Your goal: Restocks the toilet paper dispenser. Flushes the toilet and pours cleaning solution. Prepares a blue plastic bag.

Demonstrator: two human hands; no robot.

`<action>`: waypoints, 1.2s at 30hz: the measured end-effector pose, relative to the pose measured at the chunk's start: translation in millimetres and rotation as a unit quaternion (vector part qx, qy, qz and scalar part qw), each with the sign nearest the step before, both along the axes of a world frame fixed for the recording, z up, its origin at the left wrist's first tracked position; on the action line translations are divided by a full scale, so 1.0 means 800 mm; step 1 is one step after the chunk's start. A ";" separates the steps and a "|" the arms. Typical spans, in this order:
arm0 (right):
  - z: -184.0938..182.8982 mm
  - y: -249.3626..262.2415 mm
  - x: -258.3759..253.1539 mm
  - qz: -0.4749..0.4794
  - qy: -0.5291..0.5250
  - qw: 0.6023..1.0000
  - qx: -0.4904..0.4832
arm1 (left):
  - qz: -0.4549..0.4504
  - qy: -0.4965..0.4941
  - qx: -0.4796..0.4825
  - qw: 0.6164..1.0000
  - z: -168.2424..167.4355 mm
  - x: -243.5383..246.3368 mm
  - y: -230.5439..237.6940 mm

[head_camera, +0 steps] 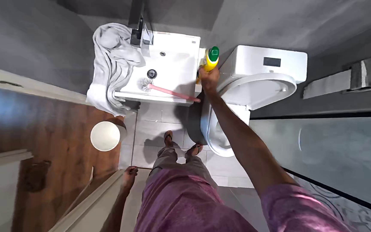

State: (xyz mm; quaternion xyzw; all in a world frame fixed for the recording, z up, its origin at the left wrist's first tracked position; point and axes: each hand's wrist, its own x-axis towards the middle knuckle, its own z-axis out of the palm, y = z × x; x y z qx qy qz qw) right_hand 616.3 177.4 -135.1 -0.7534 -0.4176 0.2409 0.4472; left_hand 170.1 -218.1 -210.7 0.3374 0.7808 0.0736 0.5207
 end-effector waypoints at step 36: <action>0.018 -0.564 0.149 0.162 0.627 0.758 -0.077 | -0.538 -0.218 0.400 0.710 0.200 0.517 0.133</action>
